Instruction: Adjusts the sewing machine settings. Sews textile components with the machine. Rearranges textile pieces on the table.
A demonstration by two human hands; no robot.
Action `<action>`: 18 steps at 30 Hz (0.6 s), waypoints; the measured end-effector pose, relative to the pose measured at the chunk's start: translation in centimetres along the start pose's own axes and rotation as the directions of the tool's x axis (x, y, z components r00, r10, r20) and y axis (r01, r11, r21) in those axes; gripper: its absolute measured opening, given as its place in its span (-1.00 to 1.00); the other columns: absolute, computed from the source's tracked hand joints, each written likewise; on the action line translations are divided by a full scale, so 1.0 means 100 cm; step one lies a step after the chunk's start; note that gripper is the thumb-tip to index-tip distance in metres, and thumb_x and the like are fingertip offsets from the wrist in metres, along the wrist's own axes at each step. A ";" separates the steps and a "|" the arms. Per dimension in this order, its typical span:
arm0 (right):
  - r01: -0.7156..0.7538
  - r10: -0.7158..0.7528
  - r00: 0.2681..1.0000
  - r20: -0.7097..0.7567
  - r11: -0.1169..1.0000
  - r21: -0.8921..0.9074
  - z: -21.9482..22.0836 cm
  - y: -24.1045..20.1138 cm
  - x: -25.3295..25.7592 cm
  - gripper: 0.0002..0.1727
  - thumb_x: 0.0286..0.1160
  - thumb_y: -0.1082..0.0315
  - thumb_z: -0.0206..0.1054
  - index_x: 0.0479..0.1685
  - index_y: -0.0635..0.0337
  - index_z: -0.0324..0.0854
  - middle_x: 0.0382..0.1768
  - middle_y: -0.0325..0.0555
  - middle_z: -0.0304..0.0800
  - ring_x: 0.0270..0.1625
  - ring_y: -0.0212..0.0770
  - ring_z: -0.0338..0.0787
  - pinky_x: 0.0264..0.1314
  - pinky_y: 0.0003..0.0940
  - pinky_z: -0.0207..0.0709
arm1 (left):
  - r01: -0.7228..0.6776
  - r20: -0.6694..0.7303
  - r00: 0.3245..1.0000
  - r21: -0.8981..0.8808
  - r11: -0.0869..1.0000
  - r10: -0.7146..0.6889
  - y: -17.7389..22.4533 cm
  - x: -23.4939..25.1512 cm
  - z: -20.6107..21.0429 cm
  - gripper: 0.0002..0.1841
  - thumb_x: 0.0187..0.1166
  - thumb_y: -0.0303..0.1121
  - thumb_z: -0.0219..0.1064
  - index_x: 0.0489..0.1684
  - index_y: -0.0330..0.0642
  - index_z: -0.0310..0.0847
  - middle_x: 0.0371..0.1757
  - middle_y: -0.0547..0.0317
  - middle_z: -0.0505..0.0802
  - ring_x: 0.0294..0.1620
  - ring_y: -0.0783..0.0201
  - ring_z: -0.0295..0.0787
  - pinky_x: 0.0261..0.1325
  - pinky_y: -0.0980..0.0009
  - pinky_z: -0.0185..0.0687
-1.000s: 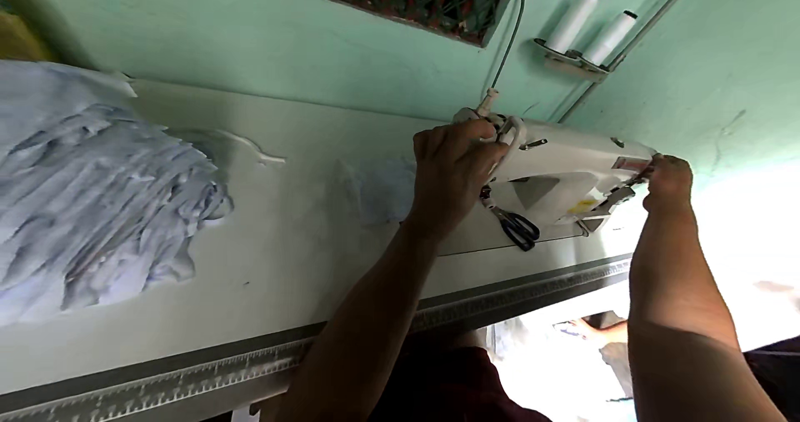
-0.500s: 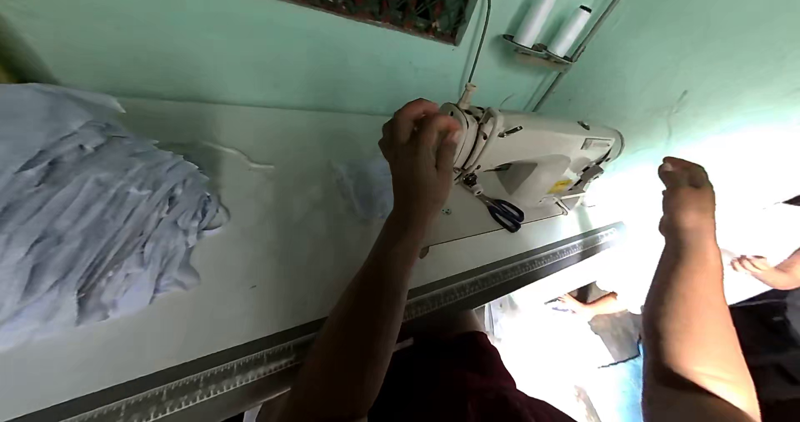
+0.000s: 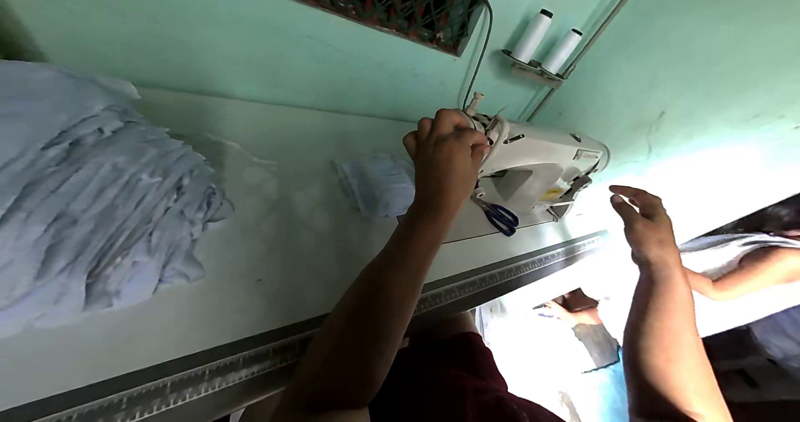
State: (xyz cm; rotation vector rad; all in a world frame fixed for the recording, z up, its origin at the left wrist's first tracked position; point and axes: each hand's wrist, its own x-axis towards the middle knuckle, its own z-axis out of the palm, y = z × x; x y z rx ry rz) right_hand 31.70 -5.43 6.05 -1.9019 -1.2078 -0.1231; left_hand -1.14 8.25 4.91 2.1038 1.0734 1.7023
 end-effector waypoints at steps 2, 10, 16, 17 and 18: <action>0.013 -0.013 1.000 0.026 1.000 0.007 0.006 -0.002 0.001 -0.58 0.71 0.21 0.22 0.39 0.27 0.63 0.55 0.36 0.45 0.62 0.27 0.39 0.60 0.19 0.28 | 0.028 0.053 0.998 0.021 0.999 -0.029 0.004 0.002 0.000 -0.90 0.52 -0.26 0.49 -0.19 0.05 0.94 0.13 0.08 0.79 0.22 -0.01 0.58 0.29 -0.08 0.26; 0.046 -0.046 0.994 0.096 0.999 0.009 0.028 -0.004 0.003 -0.57 0.69 0.21 0.25 0.39 0.28 0.63 0.57 0.37 0.43 0.65 0.34 0.34 0.65 0.29 0.21 | -0.044 -0.002 0.999 -0.129 0.991 0.044 -0.009 -0.004 0.005 -0.88 0.50 -0.38 0.40 -0.27 -0.08 0.89 0.14 0.04 0.76 0.22 -0.01 0.58 0.26 -0.08 0.31; 0.040 -0.043 0.995 0.087 0.999 0.031 0.032 -0.003 -0.005 -0.55 0.68 0.19 0.25 0.42 0.26 0.62 0.59 0.32 0.42 0.65 0.29 0.35 0.62 0.25 0.26 | 0.131 0.049 0.991 -0.498 0.857 -0.123 -0.024 -0.001 -0.015 -0.89 0.52 -0.38 0.41 -0.27 -0.15 0.87 0.17 0.04 0.72 0.29 0.19 0.58 0.25 0.28 0.56; 0.041 -0.044 0.995 0.087 0.998 0.043 0.032 -0.003 -0.006 -0.54 0.67 0.18 0.25 0.42 0.25 0.62 0.59 0.31 0.42 0.65 0.28 0.35 0.61 0.24 0.27 | 0.151 0.070 0.988 -0.575 0.804 -0.135 -0.026 0.000 -0.019 -0.88 0.53 -0.37 0.39 -0.28 -0.14 0.85 0.17 0.08 0.72 0.29 0.27 0.59 0.23 0.35 0.58; 0.041 -0.046 0.995 0.089 0.998 0.055 0.032 -0.003 -0.007 -0.54 0.67 0.18 0.25 0.42 0.24 0.62 0.59 0.31 0.42 0.65 0.28 0.35 0.61 0.24 0.27 | 0.157 0.085 0.987 -0.663 0.732 -0.135 -0.029 0.001 -0.021 -0.87 0.55 -0.38 0.36 -0.29 -0.15 0.84 0.20 0.10 0.71 0.32 0.30 0.58 0.26 0.37 0.58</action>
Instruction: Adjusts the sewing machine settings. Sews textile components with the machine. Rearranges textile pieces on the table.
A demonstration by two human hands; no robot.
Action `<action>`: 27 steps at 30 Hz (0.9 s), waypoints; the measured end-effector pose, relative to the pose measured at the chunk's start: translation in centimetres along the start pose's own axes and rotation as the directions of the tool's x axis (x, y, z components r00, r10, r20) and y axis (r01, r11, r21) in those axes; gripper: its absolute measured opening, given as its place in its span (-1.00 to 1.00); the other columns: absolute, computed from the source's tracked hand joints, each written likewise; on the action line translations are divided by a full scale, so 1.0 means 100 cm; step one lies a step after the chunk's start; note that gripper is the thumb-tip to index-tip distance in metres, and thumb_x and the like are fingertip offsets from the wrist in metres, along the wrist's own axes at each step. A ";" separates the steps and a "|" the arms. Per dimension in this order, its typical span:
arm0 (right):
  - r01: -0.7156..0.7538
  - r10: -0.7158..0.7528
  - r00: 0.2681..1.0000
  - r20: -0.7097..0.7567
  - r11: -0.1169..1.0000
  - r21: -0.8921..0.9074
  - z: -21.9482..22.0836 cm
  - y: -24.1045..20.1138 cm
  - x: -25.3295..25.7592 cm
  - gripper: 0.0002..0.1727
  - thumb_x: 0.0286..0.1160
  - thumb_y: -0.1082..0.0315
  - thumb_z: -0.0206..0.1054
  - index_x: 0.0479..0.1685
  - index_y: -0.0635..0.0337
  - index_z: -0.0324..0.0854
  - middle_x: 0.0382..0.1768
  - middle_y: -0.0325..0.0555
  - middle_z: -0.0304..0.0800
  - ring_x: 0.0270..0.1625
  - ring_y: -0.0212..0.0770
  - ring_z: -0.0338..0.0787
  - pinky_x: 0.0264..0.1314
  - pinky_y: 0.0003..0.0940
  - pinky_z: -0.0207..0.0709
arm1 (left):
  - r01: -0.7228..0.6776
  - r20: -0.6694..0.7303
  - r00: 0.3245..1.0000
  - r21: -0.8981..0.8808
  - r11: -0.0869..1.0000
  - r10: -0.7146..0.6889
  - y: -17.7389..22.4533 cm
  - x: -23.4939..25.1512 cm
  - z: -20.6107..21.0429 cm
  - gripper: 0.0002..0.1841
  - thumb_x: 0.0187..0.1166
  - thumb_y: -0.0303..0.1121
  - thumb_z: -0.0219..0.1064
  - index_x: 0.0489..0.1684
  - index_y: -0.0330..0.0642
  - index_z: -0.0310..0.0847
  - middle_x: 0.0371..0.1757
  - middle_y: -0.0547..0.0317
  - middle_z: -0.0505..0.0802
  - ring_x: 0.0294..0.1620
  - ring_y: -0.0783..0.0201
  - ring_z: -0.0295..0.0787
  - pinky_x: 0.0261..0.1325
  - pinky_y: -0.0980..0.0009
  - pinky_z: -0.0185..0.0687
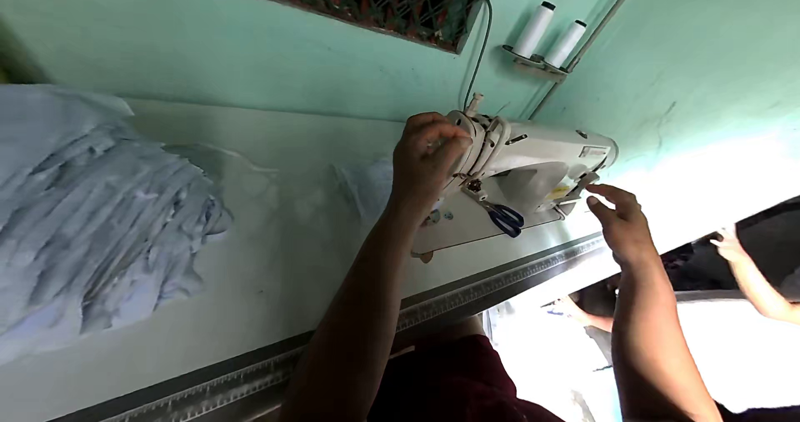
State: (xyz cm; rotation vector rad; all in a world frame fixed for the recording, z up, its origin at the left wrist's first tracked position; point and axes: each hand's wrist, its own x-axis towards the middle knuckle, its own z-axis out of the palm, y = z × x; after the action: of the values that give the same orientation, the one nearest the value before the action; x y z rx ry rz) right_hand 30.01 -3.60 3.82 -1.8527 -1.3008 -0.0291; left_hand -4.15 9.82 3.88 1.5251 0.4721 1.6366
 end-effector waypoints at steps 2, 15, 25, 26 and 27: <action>0.009 -0.009 1.000 0.010 1.000 0.016 0.000 -0.002 -0.003 -0.54 0.66 0.18 0.24 0.42 0.23 0.62 0.59 0.30 0.42 0.64 0.25 0.36 0.58 0.23 0.30 | 0.018 0.029 0.999 -0.234 0.972 -0.012 0.001 0.001 -0.003 -0.85 0.56 -0.42 0.26 -0.30 -0.20 0.76 0.29 0.12 0.69 0.42 0.32 0.55 0.43 0.32 0.54; 0.235 -0.245 0.966 0.079 0.965 0.114 0.007 -0.037 -0.029 -0.48 0.60 0.03 0.22 0.40 0.16 0.64 0.63 0.13 0.43 0.69 0.04 0.39 0.60 0.06 0.40 | 0.144 0.114 0.988 -0.384 0.912 -0.108 0.029 0.001 -0.026 -0.76 0.69 -0.44 0.07 -0.15 0.00 0.72 -0.31 0.49 0.76 -0.55 0.62 0.45 -0.45 0.67 0.41; 0.598 -0.596 0.802 -0.049 0.799 0.069 0.060 -0.103 -0.033 -0.38 0.60 0.12 0.31 0.50 0.39 0.47 0.37 0.28 0.64 0.44 0.17 0.61 0.52 0.10 0.46 | 0.126 0.224 0.915 0.633 0.764 -0.336 0.009 -0.039 -0.018 -0.75 0.83 -0.36 0.07 0.15 -0.33 0.59 -0.20 -0.01 0.83 -0.25 0.23 0.74 -0.11 0.22 0.67; 0.637 -0.630 0.770 -0.100 0.768 0.061 0.071 -0.114 -0.031 -0.36 0.55 0.14 0.38 0.49 0.42 0.47 0.28 0.32 0.69 0.35 0.23 0.65 0.46 0.18 0.43 | 0.145 0.198 0.921 0.624 0.768 -0.335 0.003 -0.043 -0.015 -0.74 0.82 -0.34 0.10 0.14 -0.34 0.61 -0.24 -0.01 0.79 -0.27 0.24 0.72 -0.12 0.24 0.66; 0.663 -0.654 0.744 -0.138 0.748 0.035 0.082 -0.125 -0.027 -0.34 0.49 0.15 0.44 0.49 0.41 0.48 0.19 0.33 0.71 0.25 0.27 0.67 0.37 0.21 0.45 | 0.168 0.168 0.926 0.619 0.767 -0.338 -0.002 -0.047 -0.013 -0.74 0.82 -0.33 0.12 0.12 -0.35 0.62 -0.25 0.00 0.78 -0.28 0.25 0.69 -0.13 0.26 0.64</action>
State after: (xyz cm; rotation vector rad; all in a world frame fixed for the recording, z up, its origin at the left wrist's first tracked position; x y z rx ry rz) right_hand 15.51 0.82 5.08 -1.2087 -1.7837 -0.4514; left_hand -5.64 6.71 0.50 2.0004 1.0690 1.0784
